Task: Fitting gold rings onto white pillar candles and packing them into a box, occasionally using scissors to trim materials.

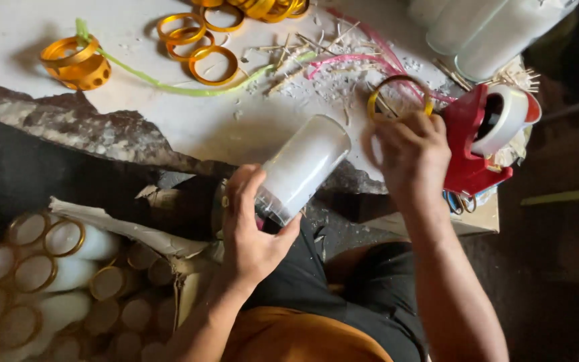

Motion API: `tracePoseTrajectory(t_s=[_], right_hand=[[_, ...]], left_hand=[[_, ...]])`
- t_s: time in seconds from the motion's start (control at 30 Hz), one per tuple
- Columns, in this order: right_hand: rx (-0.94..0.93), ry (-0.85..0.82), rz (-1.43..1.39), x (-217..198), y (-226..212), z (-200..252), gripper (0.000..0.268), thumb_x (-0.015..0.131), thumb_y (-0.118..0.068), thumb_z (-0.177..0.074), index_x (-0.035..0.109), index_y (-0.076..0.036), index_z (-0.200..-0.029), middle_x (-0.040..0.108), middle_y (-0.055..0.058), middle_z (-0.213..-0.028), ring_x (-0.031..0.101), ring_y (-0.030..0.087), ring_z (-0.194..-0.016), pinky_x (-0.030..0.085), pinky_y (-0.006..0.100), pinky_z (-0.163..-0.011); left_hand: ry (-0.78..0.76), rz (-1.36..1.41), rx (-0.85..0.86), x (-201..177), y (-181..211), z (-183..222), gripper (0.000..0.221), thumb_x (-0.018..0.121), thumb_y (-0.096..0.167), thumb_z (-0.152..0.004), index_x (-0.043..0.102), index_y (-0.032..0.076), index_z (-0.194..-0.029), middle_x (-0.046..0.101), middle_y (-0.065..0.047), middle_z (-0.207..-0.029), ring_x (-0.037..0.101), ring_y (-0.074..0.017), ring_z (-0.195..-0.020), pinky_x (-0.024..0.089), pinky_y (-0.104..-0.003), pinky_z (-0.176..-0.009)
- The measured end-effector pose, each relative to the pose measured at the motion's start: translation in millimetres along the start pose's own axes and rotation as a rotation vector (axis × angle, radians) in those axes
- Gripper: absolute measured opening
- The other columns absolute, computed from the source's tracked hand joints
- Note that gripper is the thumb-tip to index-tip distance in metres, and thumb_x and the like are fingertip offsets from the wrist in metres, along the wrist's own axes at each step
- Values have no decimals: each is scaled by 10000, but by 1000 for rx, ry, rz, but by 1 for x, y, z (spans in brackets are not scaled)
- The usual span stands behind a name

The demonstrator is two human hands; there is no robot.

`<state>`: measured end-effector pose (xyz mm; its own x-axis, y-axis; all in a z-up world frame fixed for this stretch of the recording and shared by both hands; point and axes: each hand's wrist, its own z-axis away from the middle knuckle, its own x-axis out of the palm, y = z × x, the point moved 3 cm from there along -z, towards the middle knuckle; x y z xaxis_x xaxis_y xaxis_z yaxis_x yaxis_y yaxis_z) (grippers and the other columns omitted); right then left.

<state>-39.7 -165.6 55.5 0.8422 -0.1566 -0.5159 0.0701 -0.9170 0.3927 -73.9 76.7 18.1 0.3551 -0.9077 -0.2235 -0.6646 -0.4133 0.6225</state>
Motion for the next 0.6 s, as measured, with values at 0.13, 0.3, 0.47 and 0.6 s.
tracePoseTrajectory(t_s=[0.13,0.3,0.47,0.6], right_hand=[[400,-220,-1115,-70,-66,-4,229,477,-66,-1036,673,31,-970,539,124,-809,537,239,-773,507,291,-756],[97,-84,-453,-23,-24,2,296,416,-71,-1015,665,75,-1083,531,181,-862,514,330,-728,435,416,-609],[-78,-99,-815,-73,-69,-15,343,542,-51,-886,807,-206,-1040,622,-4,-887,538,229,-722,515,354,-629],[-288,-68,37,-36,-56,18,310,490,12,-890,723,-94,-1066,583,45,-864,558,261,-739,520,411,-712]], left_hand=[[25,56,-9,7,-2,-9,782,928,11,-557,589,-45,-1260,602,-251,-1250,620,-460,-1185,526,-520,-1003],[13,16,-27,-1,3,1,741,909,42,-608,599,-32,-1277,607,-236,-1259,626,-445,-1196,530,-525,-1004],[23,23,-4,2,-3,2,813,878,5,-536,580,9,-1292,582,-196,-1290,648,-411,-1190,551,-501,-993],[21,11,3,-2,6,-2,764,891,14,-588,596,-18,-1292,601,-234,-1258,637,-438,-1173,537,-531,-998]])
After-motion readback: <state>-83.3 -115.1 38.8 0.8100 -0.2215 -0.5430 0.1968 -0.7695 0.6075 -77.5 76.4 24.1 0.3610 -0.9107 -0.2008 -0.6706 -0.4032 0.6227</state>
